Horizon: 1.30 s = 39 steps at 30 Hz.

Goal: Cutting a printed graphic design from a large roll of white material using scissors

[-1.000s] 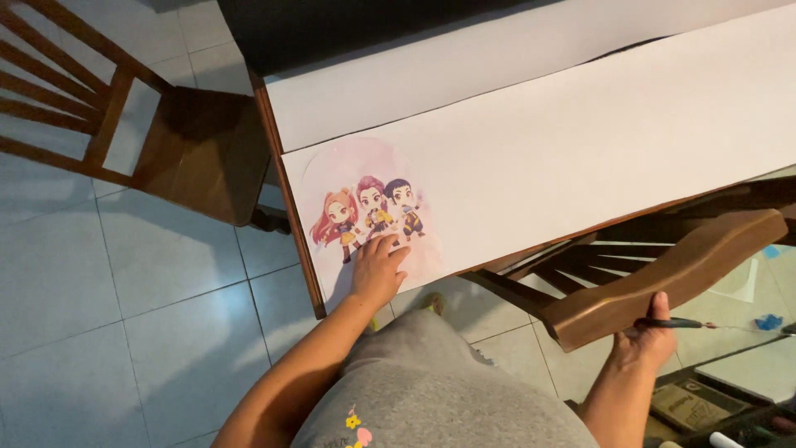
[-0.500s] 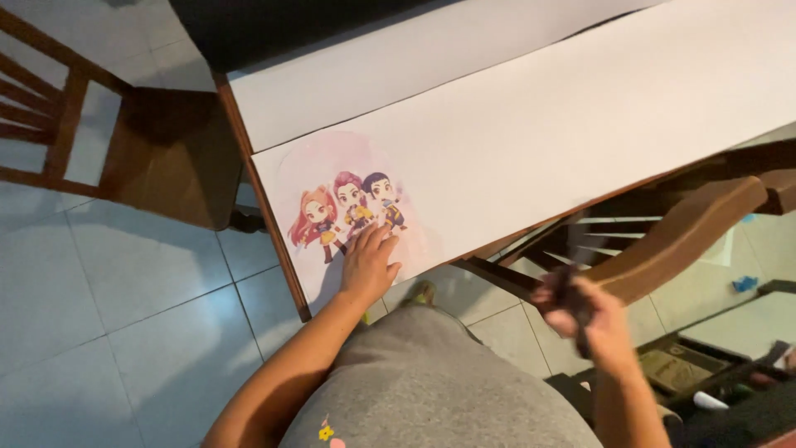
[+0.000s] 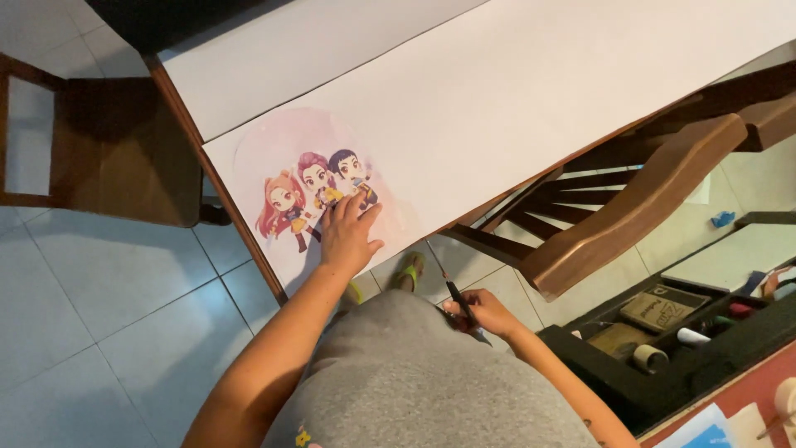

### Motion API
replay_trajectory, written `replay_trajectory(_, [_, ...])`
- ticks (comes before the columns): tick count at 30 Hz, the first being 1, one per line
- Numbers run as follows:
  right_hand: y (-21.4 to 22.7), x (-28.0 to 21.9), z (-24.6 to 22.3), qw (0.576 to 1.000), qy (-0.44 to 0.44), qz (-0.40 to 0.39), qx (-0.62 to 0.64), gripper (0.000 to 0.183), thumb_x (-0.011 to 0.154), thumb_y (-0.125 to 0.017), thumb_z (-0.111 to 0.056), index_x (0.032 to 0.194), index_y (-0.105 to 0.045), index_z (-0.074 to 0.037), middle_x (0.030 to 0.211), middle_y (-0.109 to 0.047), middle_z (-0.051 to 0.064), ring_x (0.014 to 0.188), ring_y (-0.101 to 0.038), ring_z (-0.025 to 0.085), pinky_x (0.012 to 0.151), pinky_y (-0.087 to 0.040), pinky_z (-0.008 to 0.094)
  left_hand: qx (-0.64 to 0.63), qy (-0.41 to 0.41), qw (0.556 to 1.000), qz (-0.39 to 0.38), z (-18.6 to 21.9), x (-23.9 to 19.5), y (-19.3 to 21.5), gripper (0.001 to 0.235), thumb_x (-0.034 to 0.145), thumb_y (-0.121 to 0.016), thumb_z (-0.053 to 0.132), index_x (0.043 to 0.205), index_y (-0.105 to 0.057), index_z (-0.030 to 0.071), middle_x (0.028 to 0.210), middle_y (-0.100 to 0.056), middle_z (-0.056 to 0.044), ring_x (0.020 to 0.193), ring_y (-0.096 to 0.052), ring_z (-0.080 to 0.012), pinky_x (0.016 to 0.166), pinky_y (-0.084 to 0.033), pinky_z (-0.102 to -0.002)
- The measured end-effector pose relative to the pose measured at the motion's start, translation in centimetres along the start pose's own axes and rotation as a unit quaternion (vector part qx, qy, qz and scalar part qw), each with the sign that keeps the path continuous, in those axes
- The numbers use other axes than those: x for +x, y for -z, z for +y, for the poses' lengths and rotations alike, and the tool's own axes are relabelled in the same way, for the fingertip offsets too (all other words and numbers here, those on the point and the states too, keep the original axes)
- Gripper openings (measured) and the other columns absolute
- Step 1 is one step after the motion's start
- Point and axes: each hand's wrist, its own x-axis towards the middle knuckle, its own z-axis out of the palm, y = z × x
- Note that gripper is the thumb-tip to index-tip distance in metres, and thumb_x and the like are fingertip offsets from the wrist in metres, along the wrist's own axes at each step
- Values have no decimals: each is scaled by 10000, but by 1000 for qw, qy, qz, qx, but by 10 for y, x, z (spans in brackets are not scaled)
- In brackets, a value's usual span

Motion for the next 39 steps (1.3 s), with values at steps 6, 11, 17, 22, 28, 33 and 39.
replay_trajectory(6, [-7,4,-5,999,8,-5,37,421,780,-913,-312,790,-711,57,647,-676,223,567,-749,306,523,-607,348,-4,-4,1000,-2,-2,-2,0,759,765,-853,403,1449,-559,258,1560,-407,-71,1481,-324,-318,1171,-303,-615])
replay_trajectory(11, [-11,-5,-27,999,26,-11,33,384,797,-887,-298,774,-706,40,624,-689,217,559,-749,300,515,-595,315,-5,0,1000,-14,-3,-2,0,755,776,-844,402,1459,-553,267,1572,-388,-65,1484,-315,-313,1175,-302,-608])
replay_trajectory(17, [-15,4,-38,999,25,7,44,390,791,-903,-276,764,-679,43,630,-676,216,558,-744,301,541,-610,341,-1,4,1000,-18,-2,-2,1,758,782,-842,418,1465,-543,285,1572,-384,-59,1486,-314,-308,1172,-310,-602])
replay_trajectory(22, [-19,-7,-65,999,37,17,13,399,759,-914,-302,693,-680,15,584,-675,200,511,-734,270,534,-575,278,-1,4,1000,-23,-3,-1,-2,760,790,-839,415,1473,-535,282,1574,-378,-64,1490,-311,-314,1173,-308,-608])
replay_trajectory(28, [-20,-2,-66,999,46,18,11,383,755,-912,-283,689,-680,15,575,-665,201,495,-725,272,528,-568,285,2,3,1000,-22,-4,0,-3,767,783,-839,425,1473,-535,287,1578,-379,-62,1493,-309,-312,1174,-310,-607])
replay_trajectory(33, [-22,2,-66,999,46,28,8,405,740,-927,-295,692,-678,21,563,-655,199,477,-712,269,523,-547,271,-5,3,1000,-17,-4,-1,-3,759,781,-841,419,1466,-543,286,1567,-393,-65,1484,-320,-314,1176,-310,-606])
replay_trajectory(39, [-26,-1,-66,998,47,43,6,437,748,-932,-333,688,-683,22,546,-645,189,444,-695,260,501,-550,289,6,3,1000,-15,-4,-1,-4,759,777,-839,437,1462,-546,292,1568,-393,-58,1485,-319,-312,1172,-318,-605])
